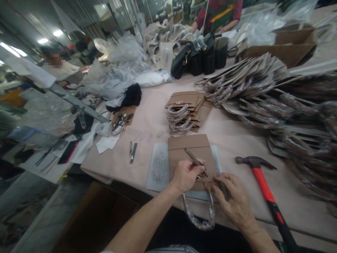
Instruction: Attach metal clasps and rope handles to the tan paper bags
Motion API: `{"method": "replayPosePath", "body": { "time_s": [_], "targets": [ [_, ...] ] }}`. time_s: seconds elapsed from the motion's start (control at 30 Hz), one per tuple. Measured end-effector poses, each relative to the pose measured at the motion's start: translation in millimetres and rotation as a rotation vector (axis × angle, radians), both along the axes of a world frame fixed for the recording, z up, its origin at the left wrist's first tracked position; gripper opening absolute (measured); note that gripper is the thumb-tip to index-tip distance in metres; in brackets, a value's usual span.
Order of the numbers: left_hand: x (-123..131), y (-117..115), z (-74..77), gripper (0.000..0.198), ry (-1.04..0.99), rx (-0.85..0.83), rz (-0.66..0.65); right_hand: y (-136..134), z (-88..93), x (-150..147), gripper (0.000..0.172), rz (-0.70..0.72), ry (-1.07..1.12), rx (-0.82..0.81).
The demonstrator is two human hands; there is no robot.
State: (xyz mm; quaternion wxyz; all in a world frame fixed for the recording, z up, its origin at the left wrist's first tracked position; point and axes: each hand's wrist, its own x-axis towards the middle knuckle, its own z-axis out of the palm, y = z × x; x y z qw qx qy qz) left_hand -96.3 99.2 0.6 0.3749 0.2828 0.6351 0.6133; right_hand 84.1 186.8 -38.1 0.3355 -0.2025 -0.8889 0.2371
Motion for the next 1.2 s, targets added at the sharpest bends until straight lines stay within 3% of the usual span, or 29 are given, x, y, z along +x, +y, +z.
{"method": "replayPosePath", "body": {
  "time_s": [0.3,1.2],
  "targets": [
    [-1,-7,-5.9,0.014,0.104,0.058,-0.108,3,-13.5,8,0.025,0.074,0.041,-0.096],
    [2,-3,-5.1,0.017,0.121,0.0,-0.131,6,-9.4,4,0.026,0.036,-0.04,-0.148]
  ]
}}
